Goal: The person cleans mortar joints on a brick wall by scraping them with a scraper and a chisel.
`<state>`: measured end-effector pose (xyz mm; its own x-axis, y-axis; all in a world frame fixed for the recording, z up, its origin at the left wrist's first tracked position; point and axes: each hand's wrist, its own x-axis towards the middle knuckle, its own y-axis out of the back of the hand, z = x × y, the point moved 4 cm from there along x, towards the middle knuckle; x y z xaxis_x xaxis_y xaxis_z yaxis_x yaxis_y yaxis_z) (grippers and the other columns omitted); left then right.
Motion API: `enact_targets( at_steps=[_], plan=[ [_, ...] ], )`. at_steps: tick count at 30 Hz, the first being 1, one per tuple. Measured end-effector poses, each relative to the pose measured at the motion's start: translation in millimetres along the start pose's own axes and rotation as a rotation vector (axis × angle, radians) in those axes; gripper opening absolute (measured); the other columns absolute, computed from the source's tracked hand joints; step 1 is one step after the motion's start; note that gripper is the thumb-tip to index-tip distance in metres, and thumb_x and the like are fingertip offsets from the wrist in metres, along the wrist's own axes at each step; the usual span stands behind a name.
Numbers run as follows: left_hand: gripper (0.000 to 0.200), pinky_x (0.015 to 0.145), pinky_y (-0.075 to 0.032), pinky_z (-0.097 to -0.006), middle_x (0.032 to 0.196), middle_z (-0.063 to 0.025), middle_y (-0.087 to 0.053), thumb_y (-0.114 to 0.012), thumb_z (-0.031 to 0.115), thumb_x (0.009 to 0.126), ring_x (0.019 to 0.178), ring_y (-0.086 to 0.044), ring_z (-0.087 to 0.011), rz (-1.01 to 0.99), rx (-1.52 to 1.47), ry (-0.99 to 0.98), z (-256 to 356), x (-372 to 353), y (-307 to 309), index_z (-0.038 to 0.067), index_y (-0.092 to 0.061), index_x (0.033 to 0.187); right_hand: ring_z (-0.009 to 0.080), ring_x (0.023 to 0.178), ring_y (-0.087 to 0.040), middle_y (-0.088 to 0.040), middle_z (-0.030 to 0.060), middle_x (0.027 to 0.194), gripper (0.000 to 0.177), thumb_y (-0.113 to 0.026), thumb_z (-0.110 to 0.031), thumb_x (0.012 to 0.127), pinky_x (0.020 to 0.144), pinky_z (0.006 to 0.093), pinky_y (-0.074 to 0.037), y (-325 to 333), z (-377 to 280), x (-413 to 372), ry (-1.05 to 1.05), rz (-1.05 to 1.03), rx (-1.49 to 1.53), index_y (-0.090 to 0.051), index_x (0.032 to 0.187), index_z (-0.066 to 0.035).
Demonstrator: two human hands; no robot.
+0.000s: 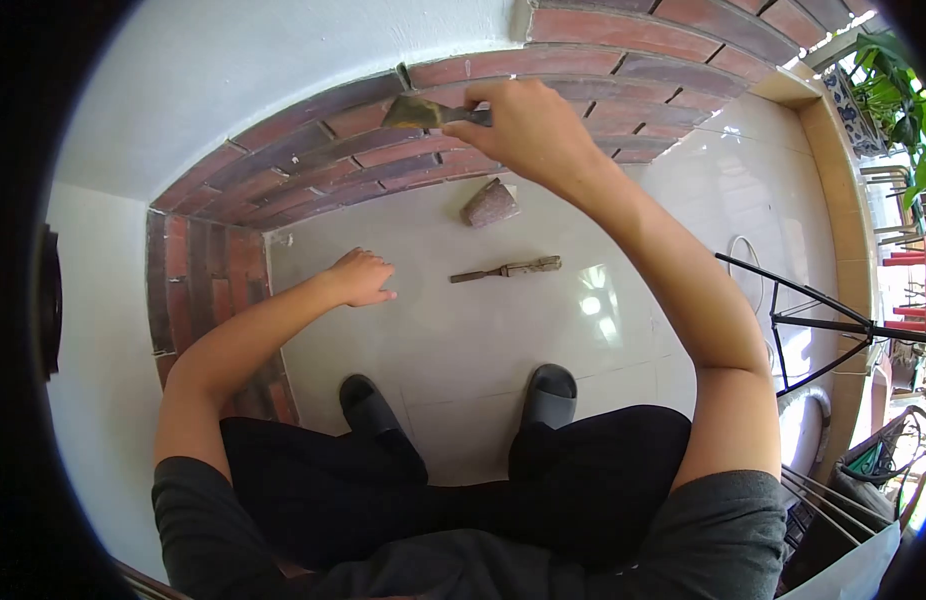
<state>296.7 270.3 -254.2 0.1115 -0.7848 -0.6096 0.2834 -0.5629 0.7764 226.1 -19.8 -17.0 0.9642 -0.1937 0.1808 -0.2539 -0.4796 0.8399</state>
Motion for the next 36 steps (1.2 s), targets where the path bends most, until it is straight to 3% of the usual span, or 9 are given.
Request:
enact_targets(
  at_steps=[1,5,13,16,19,23,32,36],
  plan=[
    [0.047,0.095,-0.050,-0.0515,0.102,-0.0210,-0.071,-0.066,0.047,0.095,0.103,-0.068,-0.0397,-0.039,0.022,0.004,-0.5,-0.8,2.0,0.003,-0.066,0.109,0.0318,0.079,-0.071,-0.075,0.0181,0.089,0.037,-0.076,-0.036,0.091,0.074,0.0413,-0.054,-2.0,-2.5,-1.0,0.044,0.019,0.005,-0.074,0.106,-0.001],
    [0.045,0.094,-0.051,-0.0506,0.101,-0.0202,-0.071,-0.065,0.045,0.096,0.103,-0.068,-0.0389,0.161,-0.088,-0.029,-0.8,-8.8,22.0,0.003,-0.066,0.111,0.0331,0.083,-0.073,-0.076,0.0178,0.092,0.038,-0.077,-0.038,0.091,0.076,0.0405,-0.056,17.7,6.7,-5.0,-0.100,-0.025,-0.015,-0.075,0.106,-0.003],
    [0.048,0.094,-0.052,-0.0500,0.102,-0.0194,-0.072,-0.066,0.048,0.094,0.102,-0.069,-0.0380,0.030,0.014,0.036,-8.0,-11.7,6.3,0.004,-0.068,0.111,0.0333,0.073,-0.071,-0.074,0.0159,0.082,0.034,-0.076,-0.035,0.092,0.070,0.0421,-0.055,-4.9,-10.1,-11.2,-0.022,0.021,-0.007,-0.074,0.106,-0.005],
    [0.047,0.093,-0.052,-0.0509,0.100,-0.0195,-0.072,-0.066,0.048,0.094,0.100,-0.069,-0.0388,0.152,-0.070,0.008,-9.2,-13.4,12.3,0.004,-0.067,0.110,0.0332,0.072,-0.071,-0.074,0.0155,0.080,0.031,-0.076,-0.033,0.093,0.068,0.0415,-0.055,-1.3,-0.7,-19.4,-0.018,0.071,-0.063,-0.073,0.106,-0.005],
    [0.047,0.093,-0.052,-0.0514,0.100,-0.0191,-0.072,-0.066,0.047,0.094,0.099,-0.069,-0.0390,0.169,-0.059,0.013,-12.9,-15.5,11.6,0.003,-0.067,0.110,0.0368,0.064,-0.066,-0.067,0.0156,0.068,0.032,-0.075,-0.035,0.093,0.060,0.0456,-0.052,-4.6,-5.0,-21.8,0.114,0.176,-0.085,-0.072,0.100,-0.003],
    [0.046,0.092,-0.052,-0.0517,0.098,-0.0189,-0.071,-0.065,0.046,0.095,0.098,-0.070,-0.0386,0.062,0.024,0.037,-13.8,-14.8,1.9,0.003,-0.067,0.109,0.0376,0.065,-0.066,-0.067,0.0160,0.068,0.033,-0.075,-0.035,0.093,0.060,0.0458,-0.052,-5.2,-3.0,-21.1,0.072,0.146,-0.100,-0.071,0.101,-0.003],
    [0.046,0.092,-0.052,-0.0511,0.098,-0.0202,-0.071,-0.065,0.046,0.095,0.099,-0.069,-0.0392,0.134,-0.026,0.019,-14.4,-19.6,5.3,0.002,-0.067,0.109,0.0368,0.072,-0.069,-0.071,0.0161,0.074,0.036,-0.075,-0.037,0.092,0.068,0.0464,-0.054,0.1,7.3,-16.5,0.020,0.056,-0.110,-0.073,0.106,-0.003],
    [0.049,0.093,-0.053,-0.0504,0.102,-0.0217,-0.072,-0.065,0.048,0.095,0.102,-0.069,-0.0389,0.080,-0.086,0.034,-15.9,-23.9,0.4,0.002,-0.067,0.113,0.0389,0.092,-0.071,-0.074,0.0221,0.095,0.037,-0.076,-0.037,0.089,0.079,0.0475,-0.054,-9.9,26.7,-23.4,-0.073,-0.246,-0.132,-0.071,0.104,-0.003]
  ],
)
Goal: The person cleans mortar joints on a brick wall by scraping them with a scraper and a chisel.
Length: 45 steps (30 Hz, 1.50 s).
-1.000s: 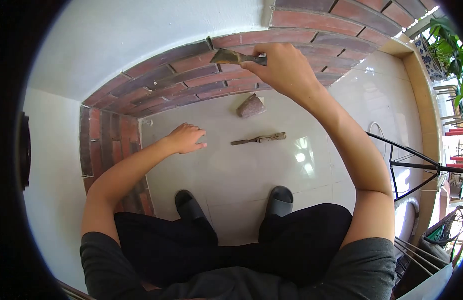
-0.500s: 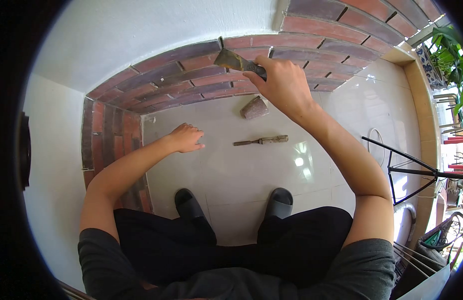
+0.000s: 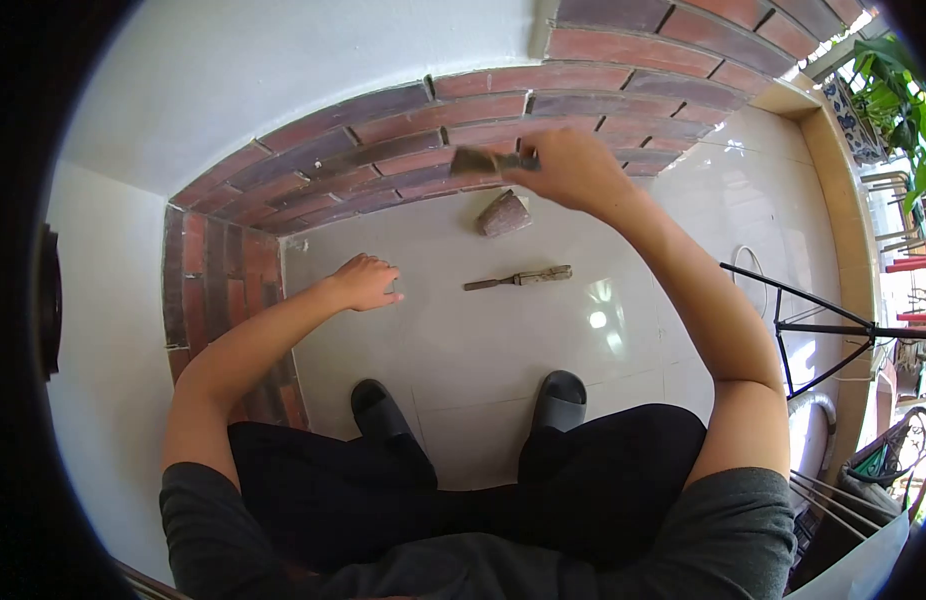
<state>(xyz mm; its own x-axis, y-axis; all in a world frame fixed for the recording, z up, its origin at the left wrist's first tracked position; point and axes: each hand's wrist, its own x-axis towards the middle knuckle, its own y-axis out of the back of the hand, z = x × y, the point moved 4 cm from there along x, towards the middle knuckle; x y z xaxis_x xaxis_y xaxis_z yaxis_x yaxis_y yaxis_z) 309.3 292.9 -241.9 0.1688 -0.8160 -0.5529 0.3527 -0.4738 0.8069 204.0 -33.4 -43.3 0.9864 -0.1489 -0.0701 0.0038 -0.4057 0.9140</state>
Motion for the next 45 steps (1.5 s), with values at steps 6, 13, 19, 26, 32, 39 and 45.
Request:
enact_targets(
  at_steps=[6,13,19,26,32,39,45],
  plan=[
    [0.075,0.100,-0.051,-0.0536,0.120,-0.0224,-0.071,-0.054,0.069,0.093,0.116,-0.068,-0.0372,-0.122,0.140,0.261,-46.1,-21.2,-30.7,0.004,-0.065,0.128,0.0413,0.099,-0.069,-0.073,0.0202,0.101,0.036,-0.073,-0.033,0.090,0.084,0.0522,-0.053,-52.1,64.3,-10.3,-0.072,-0.149,-0.047,-0.063,0.110,-0.004],
    [0.065,0.102,-0.048,-0.0511,0.119,-0.0224,-0.071,-0.057,0.060,0.096,0.116,-0.066,-0.0392,-0.112,-0.270,0.298,-47.2,-25.3,-8.2,0.003,-0.067,0.124,0.0424,0.072,-0.067,-0.069,0.0193,0.074,0.037,-0.066,-0.041,0.097,0.068,0.0515,-0.052,-22.6,77.7,-11.7,-0.074,0.171,-0.102,-0.072,0.093,-0.005],
    [0.042,0.089,-0.053,-0.0506,0.103,-0.0189,-0.073,-0.065,0.042,0.097,0.102,-0.068,-0.0405,0.171,-0.088,0.000,-10.7,-2.5,24.8,0.004,-0.067,0.114,0.0411,0.069,-0.067,-0.069,0.0171,0.071,0.038,-0.066,-0.043,0.098,0.065,0.0496,-0.051,-21.8,79.4,-12.8,-0.068,0.230,-0.099,-0.073,0.094,-0.005],
    [0.044,0.093,-0.053,-0.0515,0.110,-0.0198,-0.073,-0.066,0.046,0.095,0.106,-0.068,-0.0401,-0.006,-0.028,0.100,-36.0,-9.7,-7.5,0.005,-0.068,0.113,0.0378,0.070,-0.069,-0.072,0.0155,0.078,0.034,-0.063,-0.040,0.100,0.063,0.0490,-0.055,-15.6,98.4,-11.6,-0.015,0.297,-0.289,-0.067,0.102,-0.007],
    [0.046,0.093,-0.053,-0.0510,0.110,-0.0199,-0.073,-0.066,0.045,0.094,0.104,-0.069,-0.0400,0.003,-0.017,0.129,-54.5,-9.9,-24.0,0.004,-0.068,0.113,0.0404,0.074,-0.070,-0.072,0.0178,0.079,0.033,-0.061,-0.038,0.101,0.065,0.0520,-0.055,-38.9,96.6,-10.9,-0.032,0.312,-0.227,-0.066,0.104,-0.006],
    [0.043,0.096,-0.052,-0.0512,0.113,-0.0203,-0.072,-0.066,0.043,0.095,0.108,-0.067,-0.0406,0.003,-0.064,0.133,-42.4,-10.7,-7.8,0.005,-0.067,0.116,0.0427,0.074,-0.070,-0.070,0.0195,0.076,0.035,-0.060,-0.040,0.102,0.067,0.0551,-0.054,-48.9,103.8,-16.9,-0.147,0.287,-0.127,-0.067,0.100,-0.006],
    [0.042,0.095,-0.053,-0.0515,0.110,-0.0209,-0.073,-0.066,0.043,0.094,0.106,-0.068,-0.0413,-0.026,-0.041,0.101,-42.6,-6.1,-21.6,0.005,-0.068,0.113,0.0429,0.074,-0.070,-0.070,0.0197,0.075,0.035,-0.058,-0.041,0.103,0.068,0.0553,-0.054,-63.6,94.2,-10.9,-0.134,0.265,-0.153,-0.066,0.101,-0.006]
  ],
)
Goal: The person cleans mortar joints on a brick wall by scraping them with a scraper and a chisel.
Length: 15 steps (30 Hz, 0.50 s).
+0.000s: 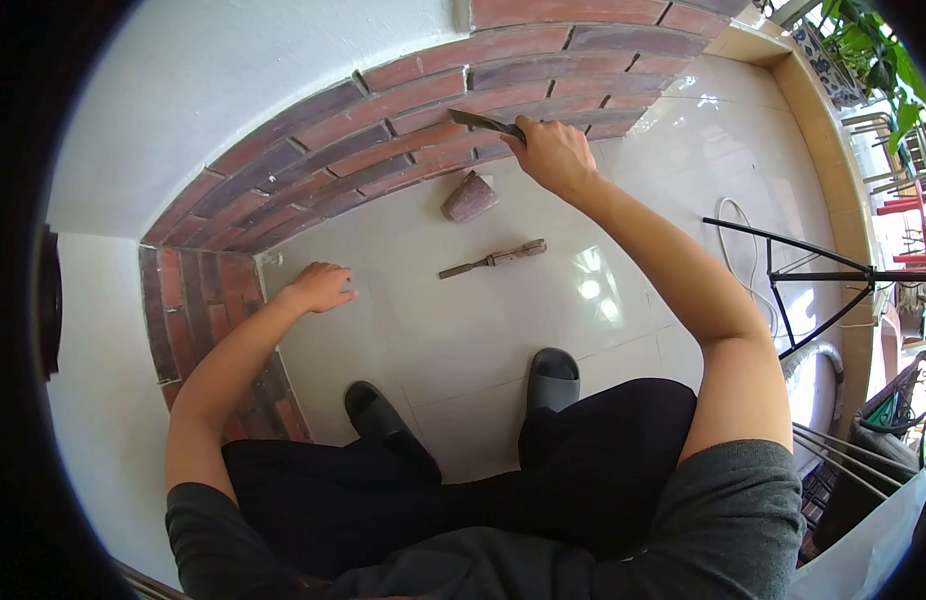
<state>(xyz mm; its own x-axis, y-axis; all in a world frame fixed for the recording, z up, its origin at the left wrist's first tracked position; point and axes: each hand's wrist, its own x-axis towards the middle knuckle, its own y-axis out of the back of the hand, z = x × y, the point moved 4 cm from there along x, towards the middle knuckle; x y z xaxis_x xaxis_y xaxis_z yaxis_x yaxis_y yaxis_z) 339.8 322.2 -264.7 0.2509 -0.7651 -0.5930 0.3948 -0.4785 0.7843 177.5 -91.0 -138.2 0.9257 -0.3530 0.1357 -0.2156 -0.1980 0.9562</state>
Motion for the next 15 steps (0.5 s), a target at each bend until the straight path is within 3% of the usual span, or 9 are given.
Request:
enact_targets(
  at_steps=[6,11,15],
  plan=[
    [0.042,0.093,-0.053,-0.0516,0.108,-0.0210,-0.073,-0.066,0.042,0.095,0.104,-0.069,-0.0407,0.074,-0.078,0.025,1.0,-5.7,20.2,0.004,-0.068,0.114,0.0422,0.074,-0.070,-0.071,0.0189,0.077,0.037,-0.057,-0.043,0.103,0.069,0.0549,-0.055,7.6,17.4,-4.5,-0.053,-0.020,0.024,-0.067,0.101,-0.007],
    [0.043,0.094,-0.053,-0.0504,0.109,-0.0206,-0.073,-0.066,0.042,0.095,0.106,-0.068,-0.0402,0.004,0.004,0.036,-16.8,4.0,-6.1,0.004,-0.067,0.116,0.0426,0.074,-0.070,-0.071,0.0192,0.077,0.037,-0.057,-0.042,0.103,0.069,0.0549,-0.055,2.2,4.3,-3.6,-0.061,-0.030,-0.008,-0.067,0.102,-0.007],
    [0.042,0.093,-0.053,-0.0499,0.109,-0.0205,-0.073,-0.066,0.041,0.095,0.106,-0.068,-0.0402,0.020,-0.037,0.050,-5.2,-0.5,13.0,0.004,-0.068,0.116,0.0435,0.074,-0.069,-0.070,0.0187,0.075,0.037,-0.059,-0.042,0.102,0.069,0.0555,-0.054,4.1,9.9,-5.2,-0.050,-0.016,0.034,-0.067,0.101,-0.006]
  ],
)
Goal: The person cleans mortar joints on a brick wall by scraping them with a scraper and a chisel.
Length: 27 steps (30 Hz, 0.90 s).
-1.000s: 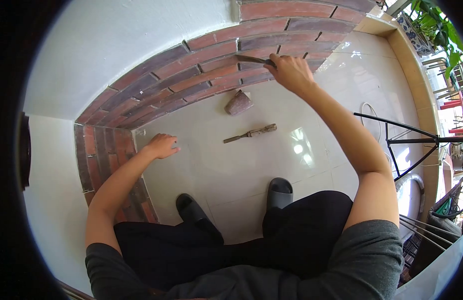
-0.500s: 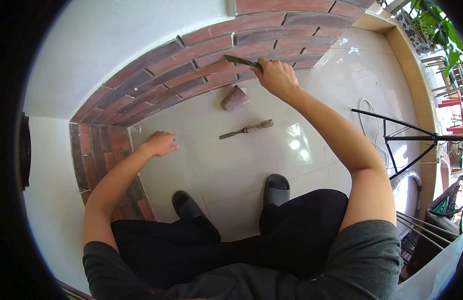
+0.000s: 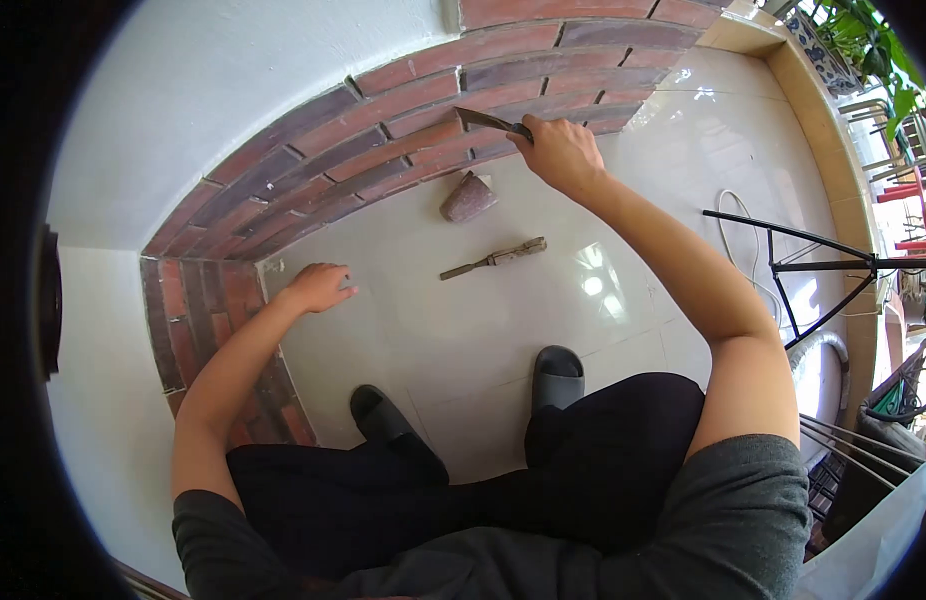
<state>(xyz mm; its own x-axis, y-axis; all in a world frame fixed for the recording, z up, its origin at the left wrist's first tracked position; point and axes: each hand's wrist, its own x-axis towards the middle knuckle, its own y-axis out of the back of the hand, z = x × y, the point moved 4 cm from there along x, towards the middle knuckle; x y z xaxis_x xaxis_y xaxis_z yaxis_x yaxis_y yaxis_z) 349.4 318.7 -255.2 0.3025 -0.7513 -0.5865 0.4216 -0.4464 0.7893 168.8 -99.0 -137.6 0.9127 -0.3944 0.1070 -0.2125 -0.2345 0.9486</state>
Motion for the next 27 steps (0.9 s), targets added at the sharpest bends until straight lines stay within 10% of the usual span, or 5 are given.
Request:
enact_targets(
  at_steps=[27],
  plan=[
    [0.045,0.095,-0.053,-0.0495,0.112,-0.0216,-0.072,-0.065,0.043,0.096,0.107,-0.068,-0.0397,-0.043,-0.006,0.014,-6.0,5.8,-7.4,0.002,-0.068,0.116,0.0419,0.071,-0.068,-0.069,0.0180,0.073,0.037,-0.060,-0.043,0.102,0.068,0.0527,-0.054,-0.8,0.1,3.2,0.010,0.019,0.022,-0.070,0.103,-0.007]
  ],
)
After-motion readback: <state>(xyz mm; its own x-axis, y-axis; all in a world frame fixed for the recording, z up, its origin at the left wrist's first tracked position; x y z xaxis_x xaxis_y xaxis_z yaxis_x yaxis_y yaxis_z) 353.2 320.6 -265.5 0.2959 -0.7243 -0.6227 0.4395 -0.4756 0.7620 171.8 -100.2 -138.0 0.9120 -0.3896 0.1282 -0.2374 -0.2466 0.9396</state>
